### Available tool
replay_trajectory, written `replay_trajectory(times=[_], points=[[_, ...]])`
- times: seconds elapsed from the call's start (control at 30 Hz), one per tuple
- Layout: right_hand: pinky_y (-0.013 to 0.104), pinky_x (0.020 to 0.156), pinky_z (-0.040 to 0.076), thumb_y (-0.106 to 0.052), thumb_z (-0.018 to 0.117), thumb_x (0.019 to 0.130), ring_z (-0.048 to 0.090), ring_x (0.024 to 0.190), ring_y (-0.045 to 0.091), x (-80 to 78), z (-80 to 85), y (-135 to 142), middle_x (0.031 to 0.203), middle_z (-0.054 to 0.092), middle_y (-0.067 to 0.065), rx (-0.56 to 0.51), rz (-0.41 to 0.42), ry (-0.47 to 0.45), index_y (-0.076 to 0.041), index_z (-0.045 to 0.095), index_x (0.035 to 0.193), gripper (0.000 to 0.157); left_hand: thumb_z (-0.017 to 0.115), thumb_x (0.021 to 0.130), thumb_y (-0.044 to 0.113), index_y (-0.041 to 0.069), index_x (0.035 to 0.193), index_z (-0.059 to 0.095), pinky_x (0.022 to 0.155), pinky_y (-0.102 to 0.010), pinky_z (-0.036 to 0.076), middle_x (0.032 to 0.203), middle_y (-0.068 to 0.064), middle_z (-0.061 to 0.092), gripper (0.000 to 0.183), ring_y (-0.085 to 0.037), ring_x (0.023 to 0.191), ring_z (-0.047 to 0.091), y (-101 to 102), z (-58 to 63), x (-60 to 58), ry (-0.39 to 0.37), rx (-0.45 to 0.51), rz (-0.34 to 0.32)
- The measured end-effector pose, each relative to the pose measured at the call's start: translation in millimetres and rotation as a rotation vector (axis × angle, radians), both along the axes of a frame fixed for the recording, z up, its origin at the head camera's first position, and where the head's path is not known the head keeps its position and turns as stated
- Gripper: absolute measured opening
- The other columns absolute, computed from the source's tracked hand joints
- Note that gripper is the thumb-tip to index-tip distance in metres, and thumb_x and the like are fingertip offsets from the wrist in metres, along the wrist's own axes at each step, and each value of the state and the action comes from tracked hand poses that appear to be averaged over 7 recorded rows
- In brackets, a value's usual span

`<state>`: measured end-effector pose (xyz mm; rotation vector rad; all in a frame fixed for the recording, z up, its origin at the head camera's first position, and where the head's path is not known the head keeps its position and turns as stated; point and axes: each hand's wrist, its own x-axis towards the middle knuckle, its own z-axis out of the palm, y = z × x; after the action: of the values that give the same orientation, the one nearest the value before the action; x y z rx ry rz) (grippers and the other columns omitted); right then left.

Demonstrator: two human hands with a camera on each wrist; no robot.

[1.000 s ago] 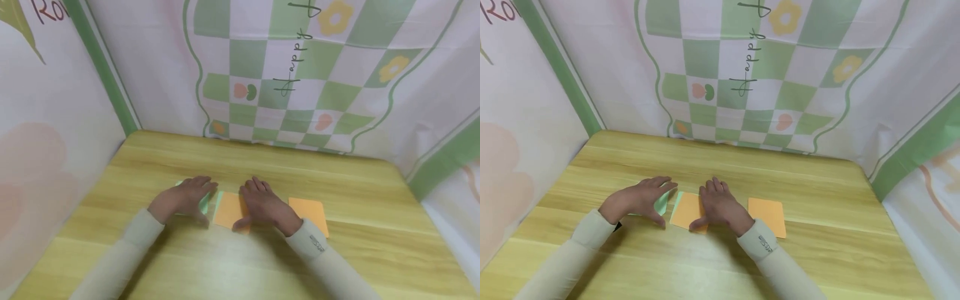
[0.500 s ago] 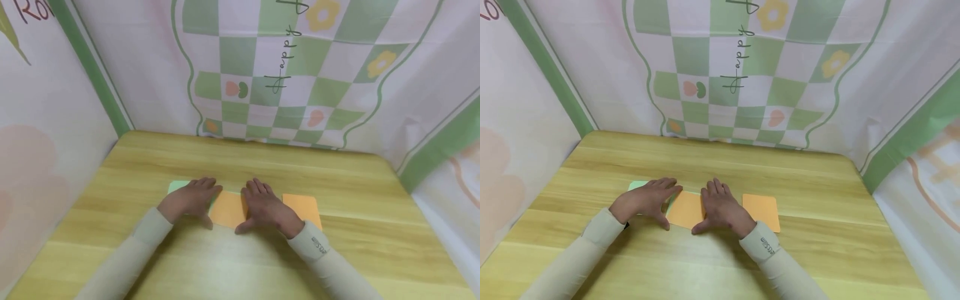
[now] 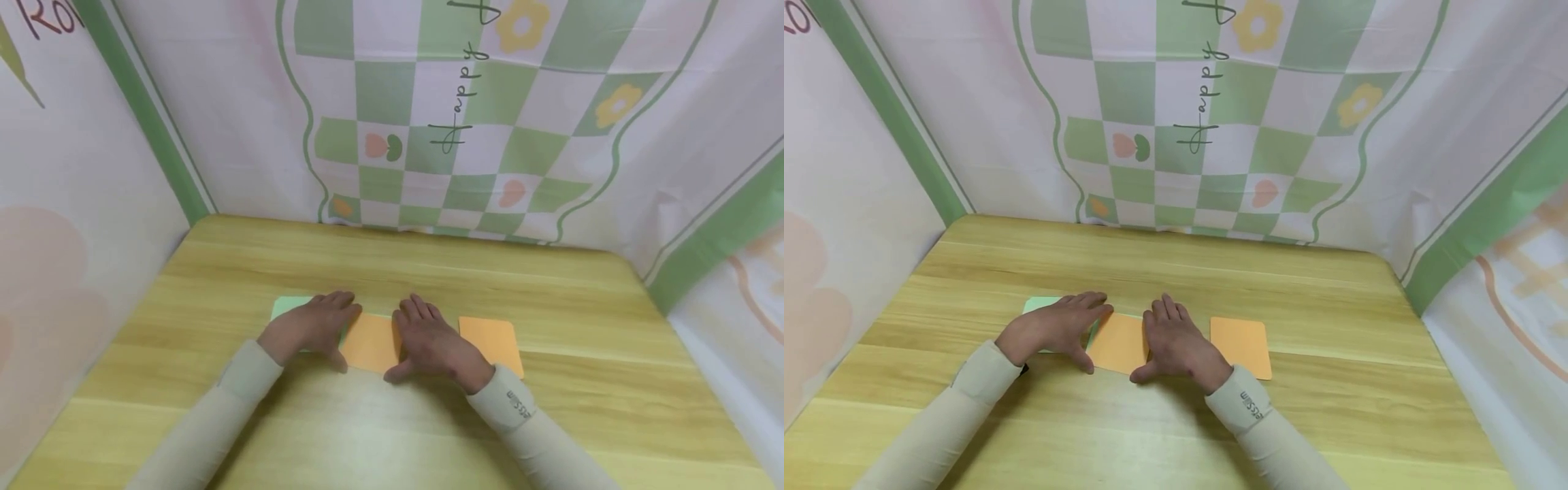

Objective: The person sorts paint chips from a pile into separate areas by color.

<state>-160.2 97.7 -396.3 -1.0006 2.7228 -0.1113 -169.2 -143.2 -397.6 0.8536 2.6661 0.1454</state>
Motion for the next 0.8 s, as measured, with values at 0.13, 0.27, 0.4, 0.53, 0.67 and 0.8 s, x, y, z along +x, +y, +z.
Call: replay_trajectory(times=[0.13, 0.27, 0.4, 0.53, 0.67, 0.8], points=[[0.049, 0.111, 0.014, -0.065, 0.07, 0.068, 0.01, 0.138, 0.039, 0.1, 1.1, -0.8, 0.142, 0.029, 0.019, 0.001, 0.002, 0.013, 0.004, 0.037, 0.137, 0.103, 0.076, 0.063, 0.059, 0.011, 0.141, 0.037, 0.11, -0.046, 0.021, 0.151, -0.013, 0.023, 0.099, -0.028, 0.138, 0.019, 0.3, 1.9, -0.4, 0.012, 0.006, -0.008], [0.048, 0.111, 0.014, -0.065, 0.069, 0.068, 0.01, 0.138, 0.038, 0.7, 1.5, -1.7, 0.142, 0.03, 0.019, -0.004, -0.001, 0.012, 0.004, 0.037, 0.136, 0.103, 0.076, 0.064, 0.058, 0.011, 0.136, 0.042, 0.109, -0.046, 0.023, 0.149, -0.013, 0.027, 0.093, -0.028, 0.137, 0.023, 0.2, 3.7, -0.4, 0.02, 0.011, -0.015], [0.049, 0.111, 0.015, -0.065, 0.069, 0.068, 0.011, 0.138, 0.039, 1.4, 2.3, -1.8, 0.141, 0.031, 0.02, -0.01, 0.005, 0.016, 0.005, 0.038, 0.135, 0.102, 0.078, 0.065, 0.055, 0.011, 0.133, 0.044, 0.109, -0.045, 0.024, 0.148, -0.012, 0.029, 0.088, -0.028, 0.136, 0.025, 1.1, 5.1, -0.4, 0.018, 0.011, -0.013], [0.048, 0.111, 0.015, -0.064, 0.07, 0.069, 0.011, 0.138, 0.039, 0.8, 3.0, -1.0, 0.141, 0.032, 0.02, 0.001, 0.004, 0.028, 0.005, 0.037, 0.136, 0.101, 0.079, 0.064, 0.052, 0.011, 0.129, 0.046, 0.108, -0.044, 0.026, 0.146, -0.011, 0.031, 0.084, -0.027, 0.134, 0.028, 3.3, 6.2, -2.0, 0.03, 0.024, -0.018], [0.047, 0.111, 0.015, -0.062, 0.071, 0.068, 0.011, 0.138, 0.038, 0.1, 2.7, -0.9, 0.139, 0.034, 0.019, -0.007, -0.007, 0.026, 0.004, 0.039, 0.134, 0.099, 0.08, 0.063, 0.051, 0.01, 0.128, 0.046, 0.107, -0.043, 0.028, 0.145, -0.012, 0.032, 0.084, -0.029, 0.132, 0.032, 4.9, 6.4, -2.5, 0.031, 0.037, -0.017], [0.048, 0.111, 0.016, -0.061, 0.074, 0.066, 0.012, 0.138, 0.04, -0.1, -0.3, -2.7, 0.137, 0.036, 0.018, -0.039, -0.01, 0.022, 0.002, 0.042, 0.129, 0.095, 0.079, 0.065, 0.052, 0.009, 0.135, 0.04, 0.107, -0.043, 0.028, 0.147, -0.013, 0.03, 0.091, -0.03, 0.132, 0.033, 3.9, 6.7, 1.0, 0.025, 0.018, -0.014]])
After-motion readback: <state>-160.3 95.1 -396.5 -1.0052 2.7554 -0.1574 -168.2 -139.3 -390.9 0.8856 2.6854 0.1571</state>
